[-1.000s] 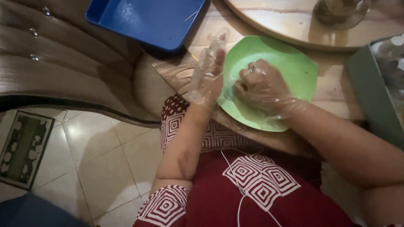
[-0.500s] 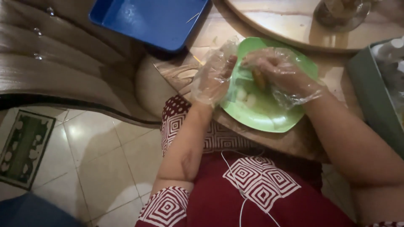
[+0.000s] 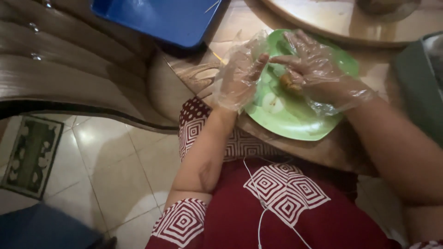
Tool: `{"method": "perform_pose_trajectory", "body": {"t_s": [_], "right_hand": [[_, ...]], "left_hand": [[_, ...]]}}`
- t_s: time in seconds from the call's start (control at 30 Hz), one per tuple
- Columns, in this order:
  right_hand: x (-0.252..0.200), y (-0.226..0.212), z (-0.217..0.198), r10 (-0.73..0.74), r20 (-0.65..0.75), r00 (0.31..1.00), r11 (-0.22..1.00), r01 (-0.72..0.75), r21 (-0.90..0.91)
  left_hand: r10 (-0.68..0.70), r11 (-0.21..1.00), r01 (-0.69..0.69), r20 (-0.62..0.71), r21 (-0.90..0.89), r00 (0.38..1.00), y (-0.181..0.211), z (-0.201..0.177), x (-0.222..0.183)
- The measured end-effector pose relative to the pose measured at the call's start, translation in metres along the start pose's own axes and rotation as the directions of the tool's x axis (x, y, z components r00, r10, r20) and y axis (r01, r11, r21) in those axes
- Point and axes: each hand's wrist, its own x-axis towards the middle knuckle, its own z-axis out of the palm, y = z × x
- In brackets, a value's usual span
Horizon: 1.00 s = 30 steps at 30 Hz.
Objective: Kneading a small ball of dough on a green plate using both hands.
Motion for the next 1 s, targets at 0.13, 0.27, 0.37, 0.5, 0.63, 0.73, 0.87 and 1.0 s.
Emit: {"method": "perform_pose_trajectory", "body": {"t_s": [0.13,0.27,0.37,0.5,0.63,0.73,0.87,1.0], "right_hand": [[0.005,0.030,0.011,-0.175,-0.271,0.947,0.784,0.300,0.543],[0.019,0.049,0.006,-0.081,-0.947,0.312,0.749,0.646,0.149],[0.037,0.120,0.014,-0.506,-0.843,0.185,0.446,0.892,-0.072],[0.043,0.109,0.009,-0.213,-0.927,0.310,0.717,0.693,0.067],[0.044,0.117,0.013,-0.502,-0.852,0.146,0.755,0.556,-0.349],[0.033,0.109,0.010,-0.378,-0.870,0.316,0.894,0.369,-0.254],[0.023,0.092,0.004,-0.336,-0.870,0.360,0.904,0.382,-0.191],[0.016,0.079,0.004,-0.334,-0.894,0.299,0.861,0.482,-0.161]], "left_hand": [[0.071,0.994,-0.063,0.082,-0.093,0.994,0.002,-0.001,0.006],[0.002,0.944,-0.071,0.211,0.321,0.978,0.063,-0.028,-0.012],[0.412,0.867,-0.451,0.204,0.212,0.888,0.074,-0.003,-0.014],[0.573,0.735,-0.644,0.314,0.211,0.757,0.038,0.083,-0.007],[0.775,0.433,-0.753,0.221,0.496,0.591,0.024,0.114,-0.003],[0.521,0.631,-0.666,0.418,0.399,0.744,0.083,0.074,-0.008],[0.051,0.824,-0.414,0.675,0.388,0.736,0.140,0.034,-0.014],[0.193,0.632,-0.641,0.713,0.435,0.674,0.136,0.039,-0.009]]}}
